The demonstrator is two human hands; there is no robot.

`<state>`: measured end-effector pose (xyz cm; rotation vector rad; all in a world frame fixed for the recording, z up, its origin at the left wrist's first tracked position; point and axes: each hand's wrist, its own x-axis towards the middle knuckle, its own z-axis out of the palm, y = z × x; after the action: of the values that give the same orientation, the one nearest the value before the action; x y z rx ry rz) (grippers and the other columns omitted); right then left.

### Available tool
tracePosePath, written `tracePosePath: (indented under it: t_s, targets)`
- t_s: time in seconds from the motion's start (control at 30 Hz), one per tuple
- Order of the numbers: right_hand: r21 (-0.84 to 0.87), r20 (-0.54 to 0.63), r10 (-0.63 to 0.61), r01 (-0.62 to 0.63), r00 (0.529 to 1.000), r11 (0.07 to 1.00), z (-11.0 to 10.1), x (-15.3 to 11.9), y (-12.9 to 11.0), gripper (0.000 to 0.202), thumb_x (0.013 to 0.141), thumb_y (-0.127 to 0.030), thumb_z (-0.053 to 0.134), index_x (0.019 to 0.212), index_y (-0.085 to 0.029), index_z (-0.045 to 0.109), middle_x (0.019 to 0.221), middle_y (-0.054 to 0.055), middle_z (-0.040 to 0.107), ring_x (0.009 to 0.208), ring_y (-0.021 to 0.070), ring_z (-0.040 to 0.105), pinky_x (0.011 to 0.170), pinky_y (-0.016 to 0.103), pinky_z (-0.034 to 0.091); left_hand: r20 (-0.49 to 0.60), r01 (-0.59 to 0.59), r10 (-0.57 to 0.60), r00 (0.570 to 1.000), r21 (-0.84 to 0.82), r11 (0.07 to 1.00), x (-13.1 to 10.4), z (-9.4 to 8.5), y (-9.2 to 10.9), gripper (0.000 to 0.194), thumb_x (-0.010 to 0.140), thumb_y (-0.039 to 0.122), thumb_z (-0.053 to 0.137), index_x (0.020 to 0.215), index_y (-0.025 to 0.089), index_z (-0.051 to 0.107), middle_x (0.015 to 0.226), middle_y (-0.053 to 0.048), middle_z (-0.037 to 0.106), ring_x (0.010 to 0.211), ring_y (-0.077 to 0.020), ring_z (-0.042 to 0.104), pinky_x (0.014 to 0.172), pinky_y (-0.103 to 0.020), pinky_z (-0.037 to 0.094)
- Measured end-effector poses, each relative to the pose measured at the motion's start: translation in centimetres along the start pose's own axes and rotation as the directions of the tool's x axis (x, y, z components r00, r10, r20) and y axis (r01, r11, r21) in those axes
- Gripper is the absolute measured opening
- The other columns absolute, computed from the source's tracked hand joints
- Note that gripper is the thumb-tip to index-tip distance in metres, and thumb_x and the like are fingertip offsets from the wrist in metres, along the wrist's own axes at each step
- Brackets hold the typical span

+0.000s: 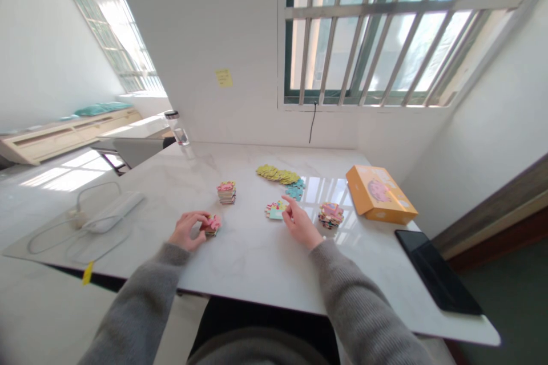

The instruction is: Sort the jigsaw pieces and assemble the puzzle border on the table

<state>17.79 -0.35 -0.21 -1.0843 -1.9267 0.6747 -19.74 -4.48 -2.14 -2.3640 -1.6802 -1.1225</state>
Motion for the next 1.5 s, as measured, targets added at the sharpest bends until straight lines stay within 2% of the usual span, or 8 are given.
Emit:
tracePosePath:
  t_s: [0.23, 0.43, 0.57, 0.73, 0.87, 1.07, 1.33, 1.5]
  targets:
    - [-0.196, -0.058, -0.109, 0.096, 0.992, 0.976, -0.1, 0.2, 0.6, 0.032, 0.094, -0.018, 0.043, 0.119, -0.021, 0.062, 0.103, 0.011, 0.06, 0.102, 0.0257, 0.054, 0.095, 0.045, 0.046, 0.032, 0.034, -0.033, 0.999, -0.023, 0.999, 0.0, 0.2, 0.1, 0.021, 0.068, 0.014, 0.054, 0.086, 0.023, 0.06, 0.109, -0.005, 0.071, 0.104, -0.026, 0.06, 0.099, -0.046, 0.044]
    - [-0.317, 0.04, -0.147, 0.152, 0.988, 0.936, 0.3, 0.1, 1.4, 0.028, 0.092, -0.02, 0.053, 0.118, -0.022, 0.062, 0.114, 0.011, 0.059, 0.111, 0.0276, 0.05, 0.103, 0.048, 0.042, -0.074, -0.04, 0.038, 0.997, -0.016, 0.999, 0.4, -0.1, 0.7, 0.02, 0.073, 0.016, 0.053, 0.089, 0.022, 0.062, 0.113, -0.007, 0.067, 0.109, -0.0285, 0.058, 0.099, -0.048, 0.044]
    - [-0.351, 0.089, -0.118, 0.142, 0.989, 0.925, 0.5, 0.1, 1.9, 0.024, 0.091, -0.016, 0.054, 0.112, -0.023, 0.063, 0.111, 0.01, 0.059, 0.109, 0.027, 0.049, 0.101, 0.047, 0.042, -0.073, -0.158, 0.152, 0.986, -0.08, 0.984, 1.2, 1.3, 4.1, 0.017, 0.078, 0.013, 0.053, 0.088, 0.023, 0.062, 0.099, -0.005, 0.069, 0.099, -0.0252, 0.059, 0.09, -0.042, 0.047]
    - [-0.369, 0.092, -0.094, 0.122, 0.991, 0.921, 0.4, 0.2, 2.0, 0.024, 0.087, -0.012, 0.057, 0.109, -0.022, 0.062, 0.108, 0.009, 0.057, 0.107, 0.0268, 0.047, 0.099, 0.044, 0.042, 0.122, -0.252, 0.28, 0.952, -0.201, 0.946, 3.7, 5.0, 9.9, 0.02, 0.079, 0.014, 0.055, 0.095, 0.023, 0.061, 0.101, -0.005, 0.068, 0.099, -0.024, 0.06, 0.089, -0.041, 0.047]
    - [-0.383, 0.094, -0.085, 0.115, 0.992, 0.917, 0.5, 0.2, 2.1, 0.025, 0.086, -0.009, 0.056, 0.107, -0.021, 0.061, 0.109, 0.009, 0.058, 0.107, 0.0268, 0.047, 0.098, 0.044, 0.042, 0.271, -0.187, 0.22, 0.937, -0.143, 0.972, 6.6, 8.3, 12.3, 0.027, 0.076, 0.018, 0.062, 0.103, 0.023, 0.062, 0.111, -0.007, 0.066, 0.108, -0.0277, 0.057, 0.092, -0.044, 0.047]
    - [-0.365, 0.071, -0.084, 0.104, 0.994, 0.925, 0.5, 0.4, 2.4, 0.032, 0.083, 0.0, 0.047, 0.105, -0.019, 0.059, 0.102, 0.008, 0.06, 0.102, 0.025, 0.05, 0.093, 0.04, 0.043, 0.358, -0.113, 0.124, 0.925, -0.05, 0.992, 9.0, 11.2, 12.5, 0.031, 0.079, 0.021, 0.064, 0.109, 0.023, 0.062, 0.125, -0.007, 0.061, 0.118, -0.0275, 0.052, 0.096, -0.043, 0.046]
    - [-0.402, 0.03, -0.084, 0.089, 0.996, 0.911, 0.7, 0.3, 1.8, 0.019, 0.089, -0.015, 0.057, 0.107, -0.021, 0.059, 0.107, 0.009, 0.058, 0.107, 0.0256, 0.052, 0.094, 0.04, 0.043, 0.342, -0.117, 0.133, 0.93, -0.066, 0.991, 8.5, 11.7, 11.7, 0.017, 0.082, 0.018, 0.063, 0.097, 0.023, 0.066, 0.108, -0.005, 0.066, 0.11, -0.0251, 0.054, 0.092, -0.04, 0.044]
    - [-0.431, 0.073, -0.065, 0.091, 0.995, 0.898, 0.7, 0.3, 1.9, 0.017, 0.086, -0.021, 0.067, 0.102, -0.023, 0.061, 0.109, 0.007, 0.057, 0.107, 0.025, 0.052, 0.094, 0.041, 0.043, 0.329, -0.152, 0.175, 0.928, -0.093, 0.984, 8.3, 12.1, 11.7, 0.014, 0.083, 0.018, 0.062, 0.094, 0.024, 0.067, 0.104, -0.004, 0.066, 0.107, -0.0249, 0.055, 0.09, -0.039, 0.044]
